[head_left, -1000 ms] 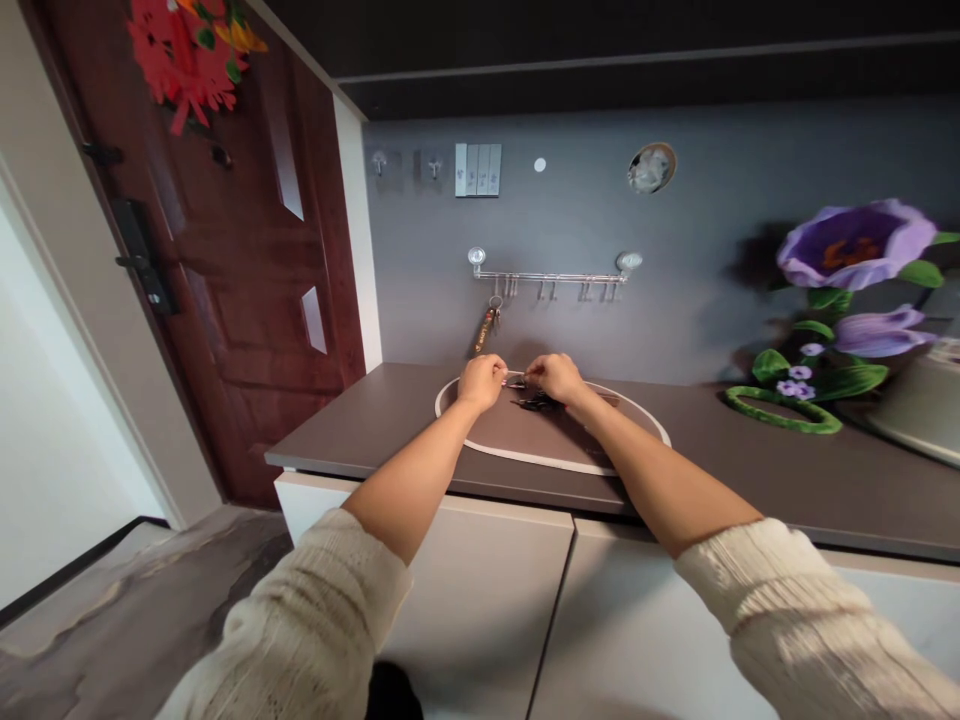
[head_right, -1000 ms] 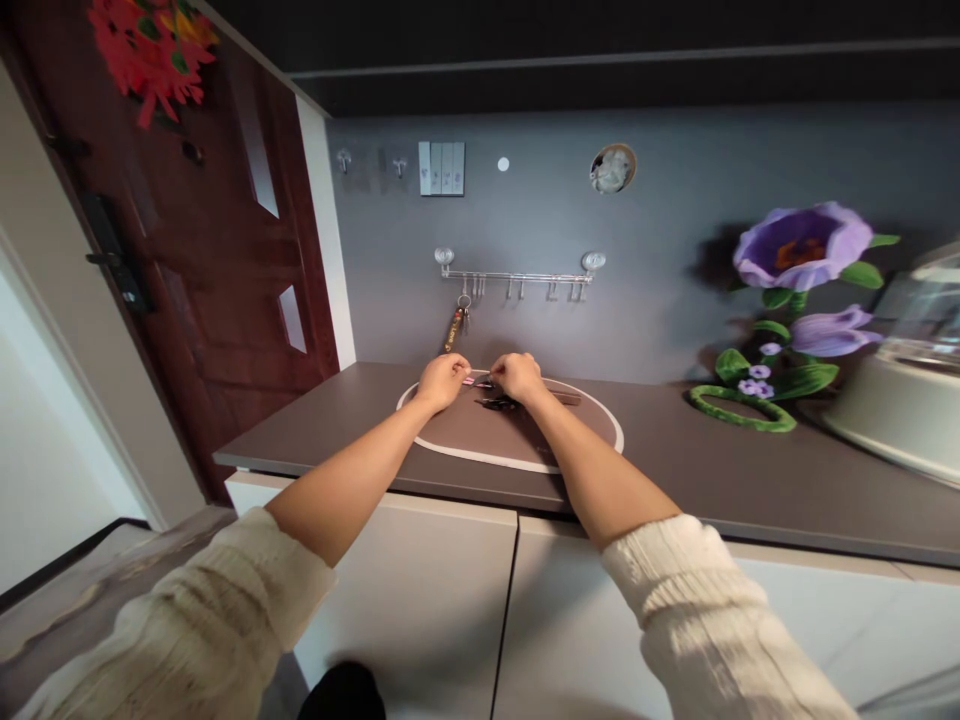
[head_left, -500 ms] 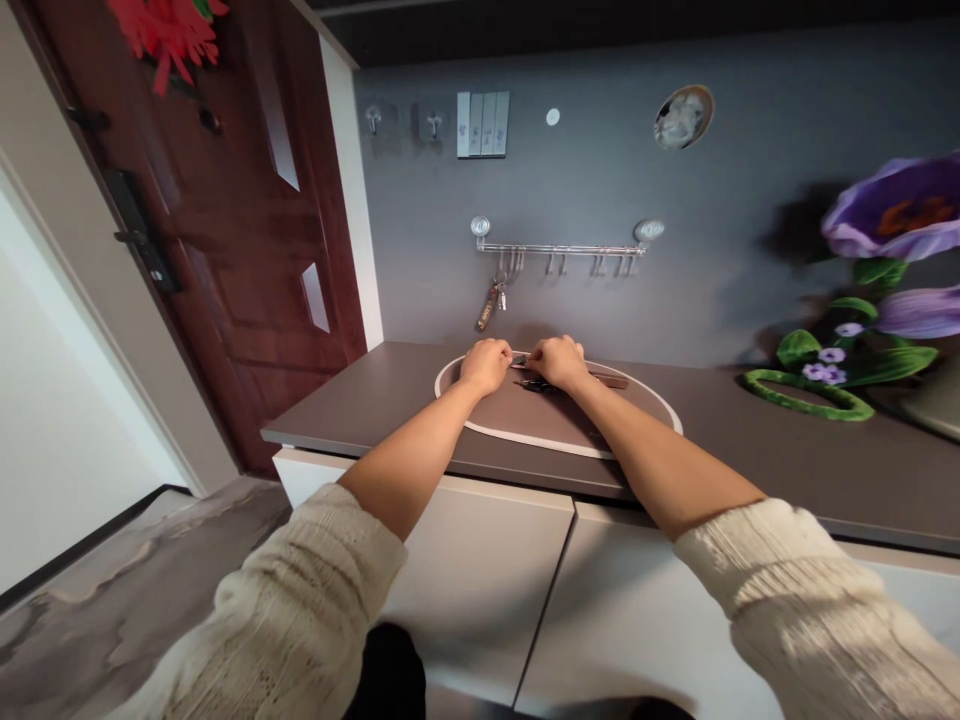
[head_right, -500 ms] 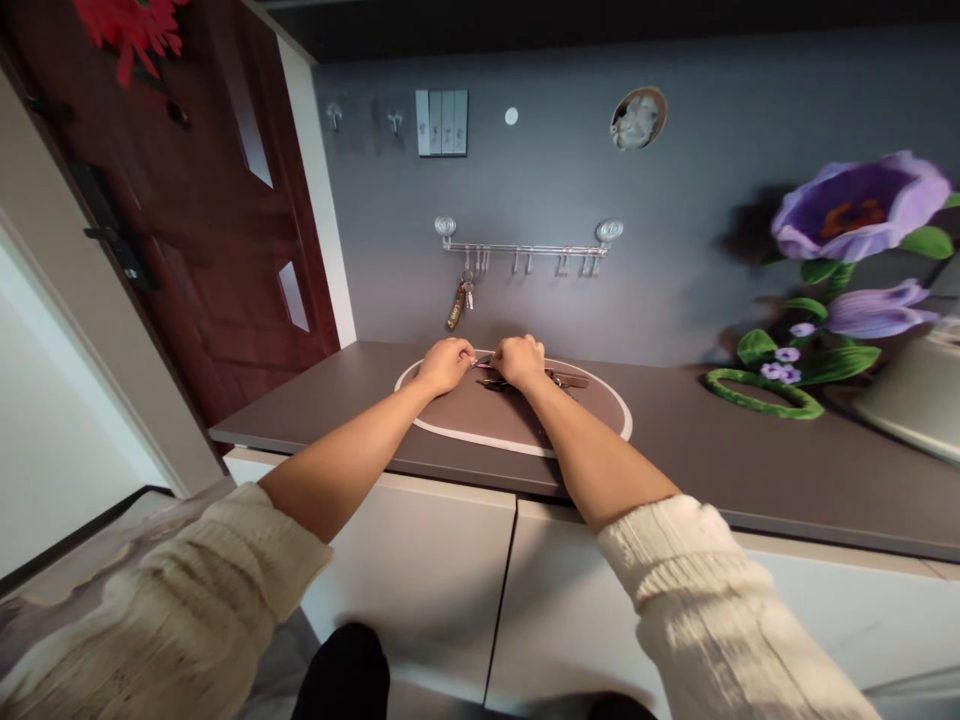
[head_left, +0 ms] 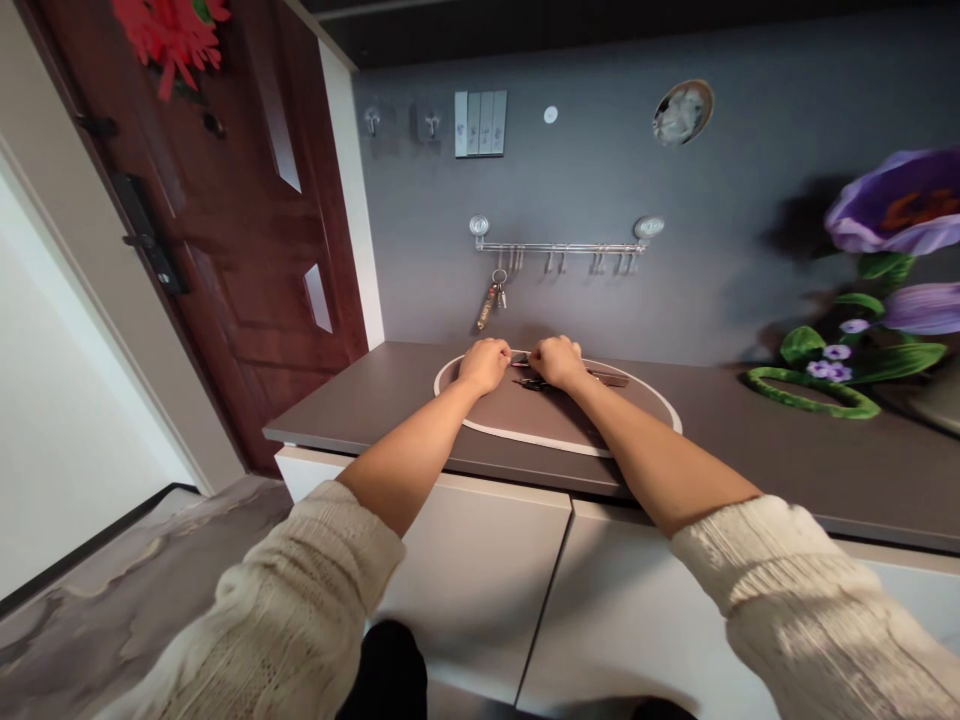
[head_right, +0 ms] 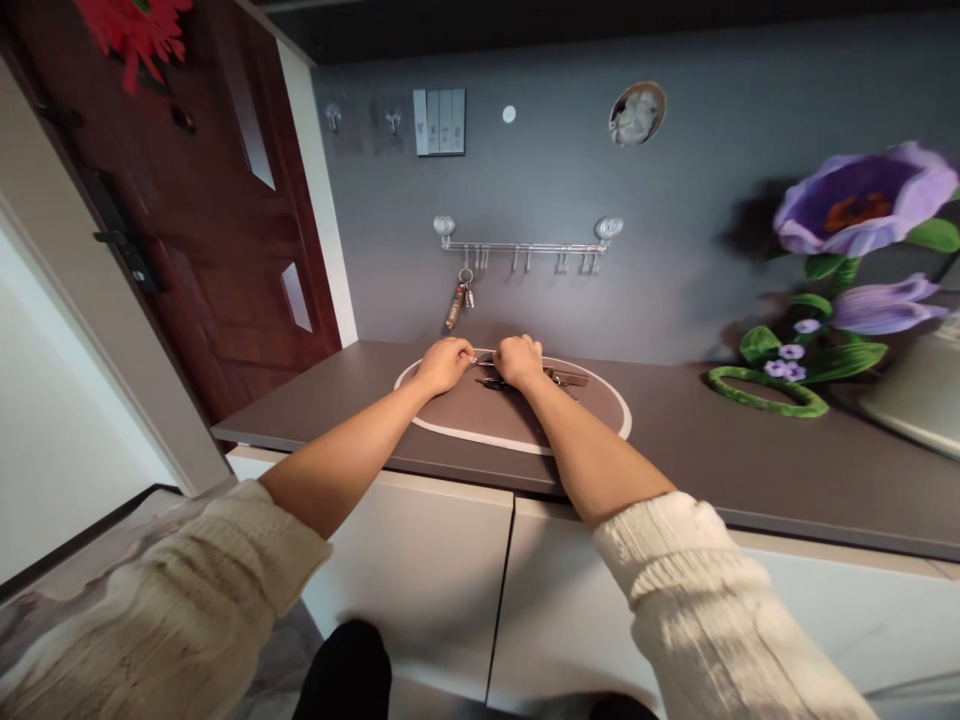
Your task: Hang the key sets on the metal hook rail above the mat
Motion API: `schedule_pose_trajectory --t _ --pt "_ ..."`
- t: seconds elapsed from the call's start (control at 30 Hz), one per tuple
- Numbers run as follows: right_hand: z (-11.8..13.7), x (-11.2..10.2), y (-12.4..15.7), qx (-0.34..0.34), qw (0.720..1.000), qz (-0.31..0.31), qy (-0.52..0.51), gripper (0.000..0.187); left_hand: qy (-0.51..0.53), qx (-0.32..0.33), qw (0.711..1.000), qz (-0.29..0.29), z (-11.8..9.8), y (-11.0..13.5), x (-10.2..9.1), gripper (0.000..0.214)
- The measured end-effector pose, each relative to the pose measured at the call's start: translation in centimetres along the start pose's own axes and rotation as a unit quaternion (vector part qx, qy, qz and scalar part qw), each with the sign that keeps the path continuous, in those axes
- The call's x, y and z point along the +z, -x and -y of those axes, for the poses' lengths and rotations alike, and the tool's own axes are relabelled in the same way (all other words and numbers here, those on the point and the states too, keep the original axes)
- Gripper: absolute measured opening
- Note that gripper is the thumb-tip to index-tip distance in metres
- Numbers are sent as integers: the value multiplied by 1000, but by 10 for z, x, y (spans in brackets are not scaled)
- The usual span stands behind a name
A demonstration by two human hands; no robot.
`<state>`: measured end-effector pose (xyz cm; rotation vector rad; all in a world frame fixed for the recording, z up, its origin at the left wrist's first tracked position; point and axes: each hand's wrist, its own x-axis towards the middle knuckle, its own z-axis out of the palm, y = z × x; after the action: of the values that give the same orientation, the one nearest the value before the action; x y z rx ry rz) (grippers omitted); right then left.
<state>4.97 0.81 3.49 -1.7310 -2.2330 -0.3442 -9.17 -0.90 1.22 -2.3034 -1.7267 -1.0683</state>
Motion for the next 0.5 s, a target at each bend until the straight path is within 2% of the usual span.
schedule_pose_trajectory --t 0.23,0.5 --pt "-5 3 -3 -10 999 -27 -18 24 9 5 1000 -9 1 -1 0 18" --pt "-9 1 -8 -42 989 -81 -118 19 25 -4 999 -43 0 -2 -5 19"
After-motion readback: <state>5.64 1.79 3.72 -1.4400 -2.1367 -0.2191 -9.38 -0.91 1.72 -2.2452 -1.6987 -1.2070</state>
